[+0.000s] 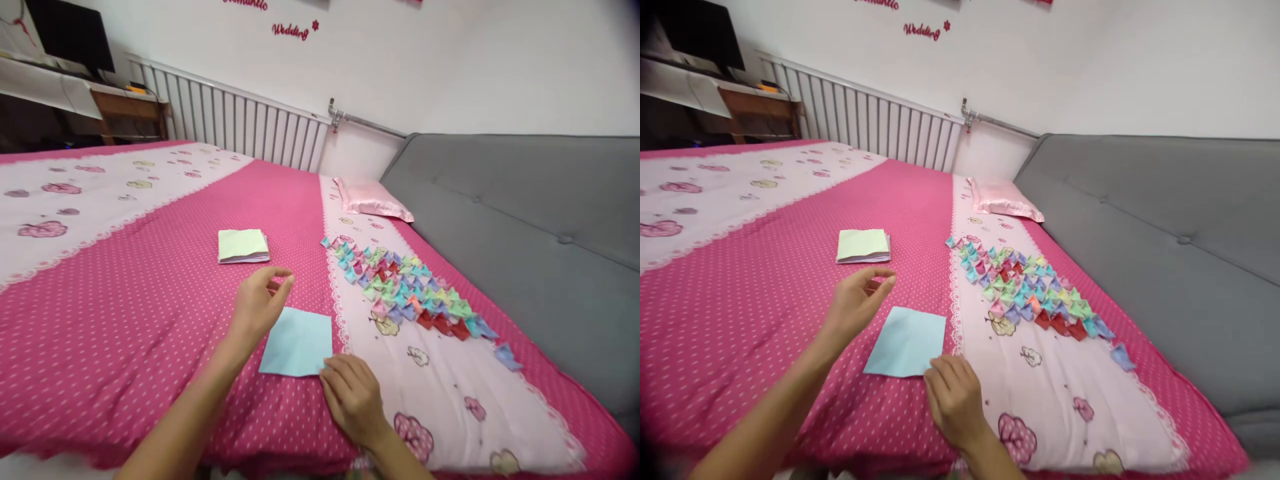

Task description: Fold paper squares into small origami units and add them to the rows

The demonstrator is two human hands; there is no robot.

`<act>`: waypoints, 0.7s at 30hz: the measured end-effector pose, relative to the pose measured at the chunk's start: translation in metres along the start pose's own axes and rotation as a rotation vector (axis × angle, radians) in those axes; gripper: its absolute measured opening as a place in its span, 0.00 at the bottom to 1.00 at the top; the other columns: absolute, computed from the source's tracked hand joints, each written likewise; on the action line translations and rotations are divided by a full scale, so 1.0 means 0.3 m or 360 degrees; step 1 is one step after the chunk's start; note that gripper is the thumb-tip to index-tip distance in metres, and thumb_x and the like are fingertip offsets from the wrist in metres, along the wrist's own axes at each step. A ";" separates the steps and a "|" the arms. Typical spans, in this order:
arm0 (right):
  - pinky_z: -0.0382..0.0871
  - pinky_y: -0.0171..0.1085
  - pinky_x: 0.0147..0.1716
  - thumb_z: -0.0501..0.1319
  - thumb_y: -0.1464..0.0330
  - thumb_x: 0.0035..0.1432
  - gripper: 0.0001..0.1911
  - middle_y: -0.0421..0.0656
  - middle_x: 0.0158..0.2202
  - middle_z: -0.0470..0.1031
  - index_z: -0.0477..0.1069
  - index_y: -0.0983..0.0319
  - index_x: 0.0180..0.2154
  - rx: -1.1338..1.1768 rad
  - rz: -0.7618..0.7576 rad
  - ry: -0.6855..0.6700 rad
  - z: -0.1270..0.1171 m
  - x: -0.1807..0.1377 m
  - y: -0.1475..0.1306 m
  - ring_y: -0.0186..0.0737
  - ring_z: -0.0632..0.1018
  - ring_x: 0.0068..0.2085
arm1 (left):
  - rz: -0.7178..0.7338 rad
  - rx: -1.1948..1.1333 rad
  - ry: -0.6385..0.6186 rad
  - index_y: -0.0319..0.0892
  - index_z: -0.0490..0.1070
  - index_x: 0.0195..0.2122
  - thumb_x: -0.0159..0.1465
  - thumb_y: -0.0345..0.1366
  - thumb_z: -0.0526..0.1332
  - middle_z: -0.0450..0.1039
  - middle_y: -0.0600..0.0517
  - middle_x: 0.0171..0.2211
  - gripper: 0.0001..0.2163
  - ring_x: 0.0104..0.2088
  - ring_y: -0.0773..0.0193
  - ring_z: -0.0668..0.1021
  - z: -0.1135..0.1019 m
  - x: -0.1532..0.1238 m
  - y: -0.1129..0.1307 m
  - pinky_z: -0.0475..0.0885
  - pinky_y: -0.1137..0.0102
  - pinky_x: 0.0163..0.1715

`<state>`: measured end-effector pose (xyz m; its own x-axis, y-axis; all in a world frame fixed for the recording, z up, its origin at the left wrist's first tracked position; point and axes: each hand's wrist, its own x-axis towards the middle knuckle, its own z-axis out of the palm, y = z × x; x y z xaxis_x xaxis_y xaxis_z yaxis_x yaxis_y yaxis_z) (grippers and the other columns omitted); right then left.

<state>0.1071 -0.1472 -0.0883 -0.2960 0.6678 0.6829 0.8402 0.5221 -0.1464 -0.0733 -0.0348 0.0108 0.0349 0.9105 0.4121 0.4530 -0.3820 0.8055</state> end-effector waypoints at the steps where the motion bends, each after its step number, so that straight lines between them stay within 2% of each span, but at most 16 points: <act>1: 0.67 0.42 0.38 0.57 0.73 0.53 0.06 0.45 0.35 0.76 0.71 0.61 0.33 0.0012 0.0034 -0.0004 -0.018 -0.005 -0.009 0.41 0.74 0.38 | 0.0015 0.0150 -0.0061 0.40 0.71 0.38 0.58 0.43 0.55 0.75 0.47 0.33 0.13 0.29 0.61 0.76 -0.016 -0.036 -0.019 0.71 0.67 0.29; 3: 0.66 0.45 0.41 0.60 0.67 0.52 0.06 0.46 0.38 0.75 0.72 0.61 0.34 0.0060 0.0225 -0.0024 -0.053 -0.009 -0.022 0.44 0.73 0.41 | 0.0050 0.0413 -0.0198 0.39 0.70 0.39 0.61 0.42 0.51 0.74 0.46 0.37 0.15 0.34 0.59 0.76 -0.043 -0.108 -0.057 0.71 0.64 0.34; 6: 0.65 0.46 0.44 0.55 0.66 0.56 0.09 0.47 0.39 0.75 0.72 0.61 0.36 0.0154 0.0626 0.0094 -0.089 0.021 -0.043 0.43 0.73 0.42 | 0.0261 0.0774 -0.0217 0.35 0.68 0.44 0.63 0.39 0.46 0.69 0.39 0.47 0.17 0.49 0.52 0.70 -0.050 -0.191 -0.101 0.64 0.58 0.49; 8: 0.64 0.46 0.47 0.52 0.64 0.58 0.13 0.48 0.43 0.74 0.70 0.62 0.41 0.0255 0.0818 0.0183 -0.085 0.073 -0.067 0.43 0.72 0.46 | 0.0433 0.0883 -0.0271 0.34 0.65 0.49 0.64 0.38 0.45 0.63 0.38 0.54 0.18 0.55 0.53 0.65 -0.022 -0.221 -0.114 0.59 0.58 0.53; 11: 0.58 0.47 0.54 0.48 0.61 0.60 0.21 0.52 0.54 0.65 0.62 0.65 0.52 0.0427 0.0922 0.0154 -0.024 0.170 -0.111 0.44 0.65 0.55 | 0.0655 0.0932 -0.0418 0.36 0.61 0.53 0.64 0.36 0.45 0.55 0.41 0.59 0.19 0.60 0.54 0.55 0.054 -0.236 -0.119 0.53 0.56 0.57; 14: 0.51 0.46 0.57 0.43 0.58 0.61 0.27 0.52 0.60 0.56 0.54 0.66 0.57 0.0514 0.0991 -0.0071 0.086 0.232 -0.140 0.44 0.56 0.61 | 0.0767 0.0952 -0.0642 0.35 0.57 0.56 0.63 0.35 0.47 0.51 0.40 0.61 0.21 0.61 0.55 0.52 0.134 -0.242 -0.147 0.50 0.56 0.58; 17: 0.45 0.46 0.59 0.42 0.57 0.61 0.30 0.53 0.61 0.52 0.53 0.69 0.58 0.0447 0.1035 -0.0342 0.181 0.223 -0.125 0.46 0.52 0.62 | 0.0783 0.0913 -0.0801 0.36 0.56 0.57 0.62 0.36 0.48 0.51 0.40 0.61 0.22 0.61 0.55 0.51 0.189 -0.255 -0.206 0.49 0.57 0.58; 21: 0.42 0.46 0.59 0.39 0.56 0.61 0.31 0.53 0.61 0.51 0.51 0.69 0.59 0.0344 0.1026 -0.0572 0.223 0.156 -0.071 0.46 0.51 0.62 | 0.0771 0.0972 -0.0964 0.35 0.55 0.58 0.59 0.35 0.51 0.51 0.39 0.60 0.25 0.61 0.53 0.54 0.219 -0.270 -0.260 0.49 0.57 0.58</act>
<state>0.0449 -0.0917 -0.1011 0.0619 0.9873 0.1461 0.8000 0.0385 -0.5988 -0.0530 -0.0682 -0.1135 0.7109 0.6698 0.2143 0.6455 -0.7425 0.1790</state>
